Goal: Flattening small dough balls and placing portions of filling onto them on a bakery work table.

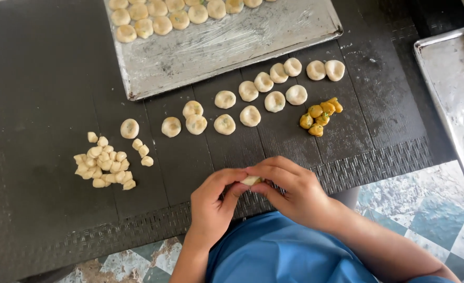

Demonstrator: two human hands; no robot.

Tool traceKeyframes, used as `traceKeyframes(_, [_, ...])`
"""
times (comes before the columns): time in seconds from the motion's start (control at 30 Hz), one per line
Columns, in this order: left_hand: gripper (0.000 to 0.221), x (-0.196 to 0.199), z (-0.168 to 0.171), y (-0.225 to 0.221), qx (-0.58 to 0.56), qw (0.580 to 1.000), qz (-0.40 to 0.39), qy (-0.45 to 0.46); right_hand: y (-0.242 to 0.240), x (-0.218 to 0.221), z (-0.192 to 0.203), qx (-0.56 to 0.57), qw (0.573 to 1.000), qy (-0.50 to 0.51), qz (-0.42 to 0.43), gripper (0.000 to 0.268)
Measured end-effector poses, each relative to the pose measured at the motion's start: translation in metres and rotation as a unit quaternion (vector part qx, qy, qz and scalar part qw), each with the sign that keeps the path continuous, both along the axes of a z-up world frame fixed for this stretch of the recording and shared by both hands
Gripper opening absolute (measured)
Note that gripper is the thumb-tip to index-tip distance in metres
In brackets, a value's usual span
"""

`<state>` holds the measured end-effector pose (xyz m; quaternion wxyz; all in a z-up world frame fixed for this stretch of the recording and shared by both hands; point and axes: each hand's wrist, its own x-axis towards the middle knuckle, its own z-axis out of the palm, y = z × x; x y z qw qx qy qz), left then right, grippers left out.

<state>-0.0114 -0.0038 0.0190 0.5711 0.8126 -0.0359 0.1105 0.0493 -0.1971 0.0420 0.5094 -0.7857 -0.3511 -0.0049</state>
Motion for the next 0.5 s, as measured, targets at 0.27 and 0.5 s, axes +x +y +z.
traceKeyframes(0.27, [0.026, -0.005, 0.026, -0.007, -0.075, 0.994, 0.070, 0.023, 0.008, 0.014, -0.018, 0.156, 0.945, 0.286, -0.003, 0.022])
traceKeyframes(0.5, [0.034, 0.005, 0.012, -0.013, -0.052, 0.996, 0.066, 0.005, 0.022, 0.018, -0.045, 0.226, 0.797, 0.558, -0.044, 0.010])
